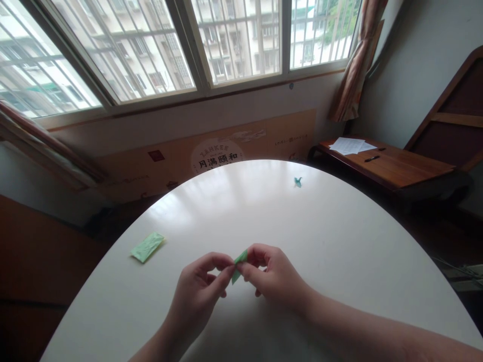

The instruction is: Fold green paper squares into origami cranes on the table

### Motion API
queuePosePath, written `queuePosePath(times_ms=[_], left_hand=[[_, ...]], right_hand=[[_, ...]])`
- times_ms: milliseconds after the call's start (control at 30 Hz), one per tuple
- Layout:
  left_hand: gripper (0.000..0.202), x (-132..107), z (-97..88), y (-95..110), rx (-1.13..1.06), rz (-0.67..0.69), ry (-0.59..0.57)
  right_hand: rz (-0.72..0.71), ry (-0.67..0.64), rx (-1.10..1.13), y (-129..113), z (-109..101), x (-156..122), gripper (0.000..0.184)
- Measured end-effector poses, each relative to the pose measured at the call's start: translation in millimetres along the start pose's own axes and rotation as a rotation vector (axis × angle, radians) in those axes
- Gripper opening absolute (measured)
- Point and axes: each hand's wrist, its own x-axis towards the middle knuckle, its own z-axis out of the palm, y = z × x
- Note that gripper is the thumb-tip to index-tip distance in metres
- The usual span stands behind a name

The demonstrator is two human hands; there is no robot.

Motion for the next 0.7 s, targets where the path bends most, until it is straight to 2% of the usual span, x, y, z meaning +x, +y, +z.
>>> queuePosePath(times_ms=[133, 267, 367, 500, 567, 633, 700], left_hand=[[0.025, 3, 0.9, 3, -0.154, -0.112, -0.019], [0.026, 2, 0.4, 3, -0.155, -0.116, -0.080], [0.021, 2, -2.4, 2, -0.084, -0.026, -0.097], [0.014, 2, -8.3, 3, 0.103, 0.236, -0.082], [0.015, 2, -10.7, 3, 0.174, 0.323, -0.080], [0.014, 2, -11.7, 4, 0.196, 0.341, -0.080], [0.012, 2, -11.0, 3, 0.166, 0.296, -0.083]], right_hand=[[-0.003, 0.007, -0.021, -1, 0, -1, 0.020], [-0.006, 0.012, -0.016, 1, -3, 1, 0.012], [0.012, 0.007, 0.017, 2, -5, 3, 0.011], [0.033, -0.021, 0.055, 0, -5, 3, 0.010], [0.044, -0.041, 0.056, -2, -4, 1, 0.010], [0.058, -0.054, 0.038, -5, -3, 0, 0.010], [0.071, -0.056, 0.014, -7, -3, -1, 0.011]])
